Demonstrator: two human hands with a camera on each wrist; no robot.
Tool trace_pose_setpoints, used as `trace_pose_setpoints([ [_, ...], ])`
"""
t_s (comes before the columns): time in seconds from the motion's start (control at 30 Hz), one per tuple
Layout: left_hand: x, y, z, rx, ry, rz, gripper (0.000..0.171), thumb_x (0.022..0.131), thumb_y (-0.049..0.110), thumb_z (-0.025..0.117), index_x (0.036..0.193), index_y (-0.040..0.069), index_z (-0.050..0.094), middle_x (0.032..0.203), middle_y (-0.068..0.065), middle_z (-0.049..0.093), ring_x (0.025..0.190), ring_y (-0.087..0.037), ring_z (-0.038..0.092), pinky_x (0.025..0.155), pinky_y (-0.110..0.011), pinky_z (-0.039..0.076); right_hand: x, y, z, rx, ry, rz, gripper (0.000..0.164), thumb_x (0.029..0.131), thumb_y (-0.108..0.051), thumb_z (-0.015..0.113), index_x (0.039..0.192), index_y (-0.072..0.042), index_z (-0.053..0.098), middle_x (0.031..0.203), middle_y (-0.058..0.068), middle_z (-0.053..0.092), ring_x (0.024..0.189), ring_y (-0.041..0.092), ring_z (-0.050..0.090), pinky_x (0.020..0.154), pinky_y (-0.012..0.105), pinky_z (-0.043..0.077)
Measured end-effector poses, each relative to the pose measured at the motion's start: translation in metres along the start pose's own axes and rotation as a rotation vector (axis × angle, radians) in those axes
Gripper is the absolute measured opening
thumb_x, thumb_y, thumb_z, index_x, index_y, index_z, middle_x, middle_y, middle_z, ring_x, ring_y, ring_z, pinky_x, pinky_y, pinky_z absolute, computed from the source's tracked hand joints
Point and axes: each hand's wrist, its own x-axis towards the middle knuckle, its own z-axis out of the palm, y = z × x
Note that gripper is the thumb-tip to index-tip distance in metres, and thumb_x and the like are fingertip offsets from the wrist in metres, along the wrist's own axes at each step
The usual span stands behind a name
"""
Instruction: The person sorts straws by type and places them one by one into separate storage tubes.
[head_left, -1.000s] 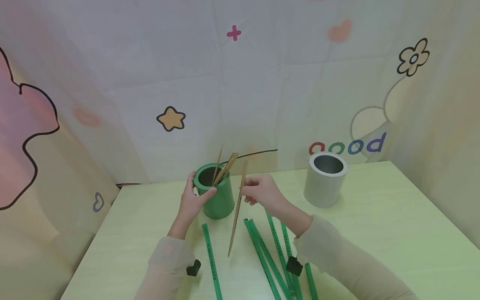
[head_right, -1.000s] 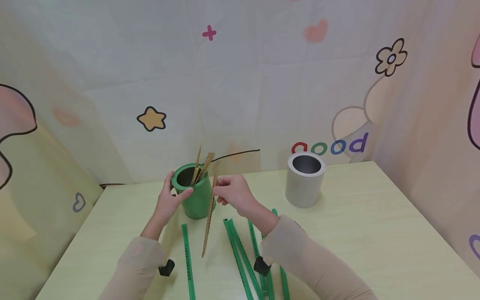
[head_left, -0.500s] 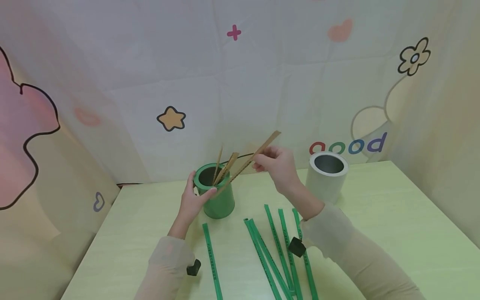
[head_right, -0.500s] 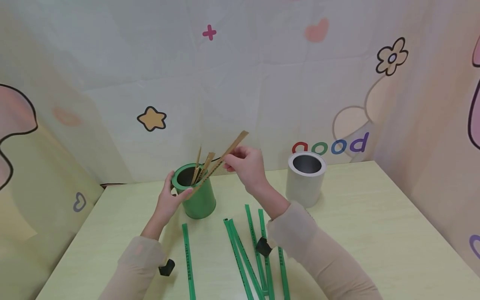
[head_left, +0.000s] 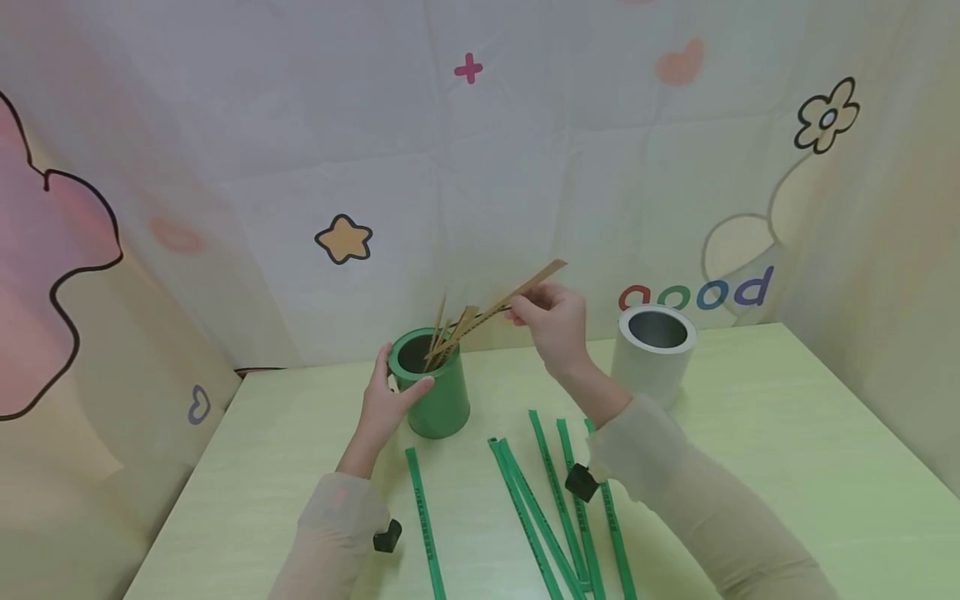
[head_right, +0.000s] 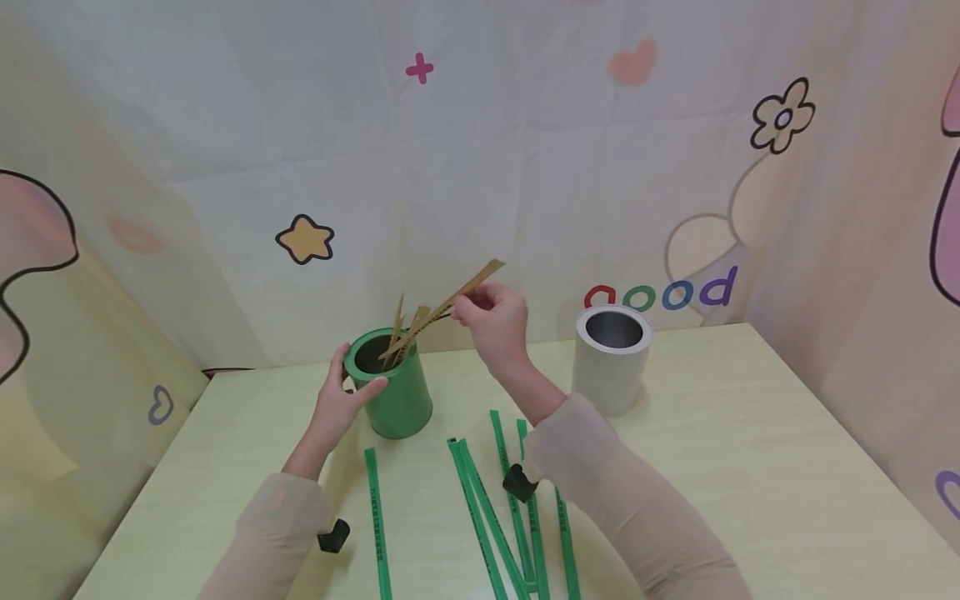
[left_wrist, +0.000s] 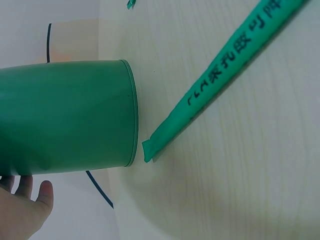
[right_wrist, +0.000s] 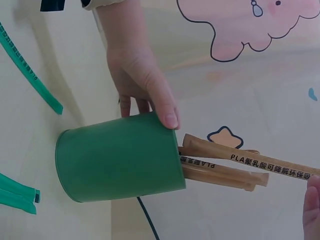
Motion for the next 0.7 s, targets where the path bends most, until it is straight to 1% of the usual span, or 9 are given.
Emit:
trace_pose_setpoints([
  [0.13, 0.000, -0.001, 0.000, 0.004, 0.003, 0.013, 0.096, 0.070, 0.053, 0.066, 0.142, 0.026, 0.007, 0.147, -0.004, 0.020, 0.136, -0.023, 0.015, 0.105, -0.054, 0.019, 0.004, 0.009, 0.006, -0.060, -0.015, -0.002, 0.012, 0.078, 0.000, 0.056, 0.080, 0.010, 0.061, 0.060, -0.003, 0.059, 0.056, 0.008, 0.058, 0.058, 0.019, 0.050],
  [0.2, 0.000, -0.002, 0.000, 0.006, 0.004, 0.022, 0.096, 0.070, 0.053, 0.066, 0.142, 0.025, 0.007, 0.147, -0.004, 0.020, 0.136, -0.023, 0.015, 0.105, -0.053, 0.019, 0.005, 0.014, 0.009, -0.111, -0.034, 0.000, 0.012, 0.078, -0.002, 0.055, 0.081, 0.008, 0.062, 0.061, -0.003, 0.059, 0.057, 0.008, 0.058, 0.058, 0.019, 0.050],
  [0.37, 0.001, -0.003, 0.000, 0.008, 0.002, 0.024, 0.097, 0.071, 0.052, 0.065, 0.142, 0.024, 0.006, 0.147, -0.005, 0.019, 0.136, -0.024, 0.015, 0.105, -0.053, 0.019, 0.004, 0.028, 0.019, -0.208, -0.084, 0.031, 0.013, 0.079, -0.005, 0.055, 0.082, 0.005, 0.063, 0.067, 0.007, 0.062, 0.060, 0.012, 0.059, 0.058, 0.021, 0.049],
  [0.5, 0.001, -0.003, 0.000, 0.006, 0.002, 0.008, 0.097, 0.070, 0.054, 0.065, 0.142, 0.026, 0.007, 0.147, -0.005, 0.019, 0.136, -0.024, 0.014, 0.105, -0.054, 0.019, 0.001, 0.036, 0.030, -0.259, -0.118, 0.064, 0.013, 0.080, -0.007, 0.056, 0.082, 0.003, 0.064, 0.071, 0.014, 0.063, 0.060, 0.009, 0.057, 0.058, 0.022, 0.049],
  [0.6, 0.001, -0.004, 0.001, 0.000, 0.008, -0.003, 0.097, 0.069, 0.054, 0.066, 0.142, 0.027, 0.008, 0.147, -0.003, 0.020, 0.136, -0.023, 0.015, 0.105, -0.053, 0.019, -0.001, 0.042, 0.037, -0.285, -0.136, 0.075, 0.013, 0.081, -0.008, 0.057, 0.084, 0.002, 0.064, 0.073, 0.015, 0.063, 0.060, 0.008, 0.056, 0.058, 0.021, 0.049],
  [0.7, 0.002, -0.004, 0.001, -0.003, 0.010, 0.006, 0.097, 0.069, 0.054, 0.066, 0.142, 0.026, 0.008, 0.146, -0.004, 0.020, 0.136, -0.023, 0.015, 0.105, -0.053, 0.019, -0.002, 0.048, 0.044, -0.309, -0.144, 0.073, 0.012, 0.081, -0.007, 0.058, 0.085, 0.002, 0.065, 0.075, 0.015, 0.064, 0.060, 0.011, 0.056, 0.057, 0.020, 0.048],
])
